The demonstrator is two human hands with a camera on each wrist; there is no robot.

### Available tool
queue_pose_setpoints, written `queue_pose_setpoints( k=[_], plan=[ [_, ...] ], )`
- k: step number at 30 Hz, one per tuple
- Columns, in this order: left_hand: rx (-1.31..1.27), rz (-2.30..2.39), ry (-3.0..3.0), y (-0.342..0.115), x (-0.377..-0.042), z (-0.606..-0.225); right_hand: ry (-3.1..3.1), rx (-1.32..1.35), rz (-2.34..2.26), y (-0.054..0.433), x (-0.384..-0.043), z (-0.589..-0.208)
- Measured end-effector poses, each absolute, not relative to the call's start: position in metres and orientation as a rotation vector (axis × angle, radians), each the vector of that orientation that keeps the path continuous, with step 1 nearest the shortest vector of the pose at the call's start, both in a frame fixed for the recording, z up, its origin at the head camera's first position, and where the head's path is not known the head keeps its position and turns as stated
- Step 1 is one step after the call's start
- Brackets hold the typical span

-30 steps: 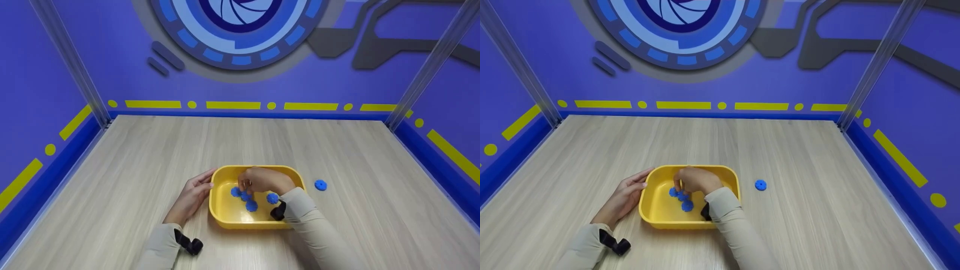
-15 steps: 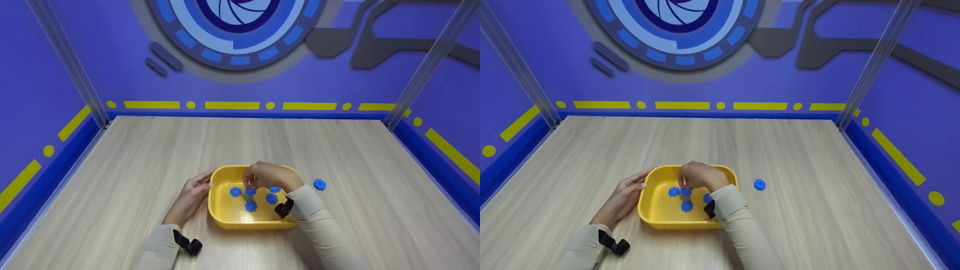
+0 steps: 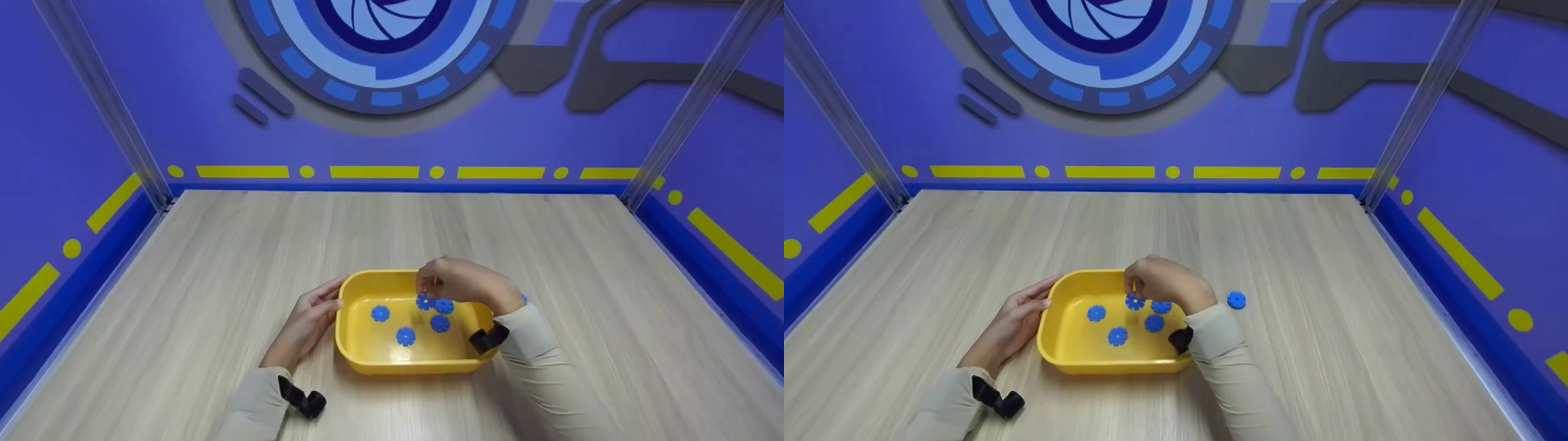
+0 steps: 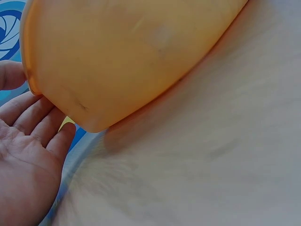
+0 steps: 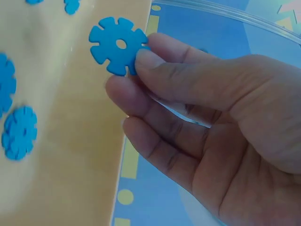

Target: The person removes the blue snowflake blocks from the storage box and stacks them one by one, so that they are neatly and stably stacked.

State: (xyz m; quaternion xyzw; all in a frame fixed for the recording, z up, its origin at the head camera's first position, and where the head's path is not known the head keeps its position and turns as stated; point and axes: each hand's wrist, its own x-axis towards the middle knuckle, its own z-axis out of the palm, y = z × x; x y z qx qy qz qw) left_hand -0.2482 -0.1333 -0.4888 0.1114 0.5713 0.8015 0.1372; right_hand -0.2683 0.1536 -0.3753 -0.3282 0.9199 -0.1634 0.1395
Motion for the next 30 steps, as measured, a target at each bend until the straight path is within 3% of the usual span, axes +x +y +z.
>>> queue_pose_setpoints(
  k=[13,30],
  plan=[
    [0.311,2.333,1.643,-0.132,-0.248,-0.489,2.757,-0.930,-0.644,0.196,-0.262,-0.372],
    [0.325,2.344,1.630,-0.133,-0.247,-0.490,2.995,-0.949,-0.885,0.255,-0.256,-0.399]
  ],
)
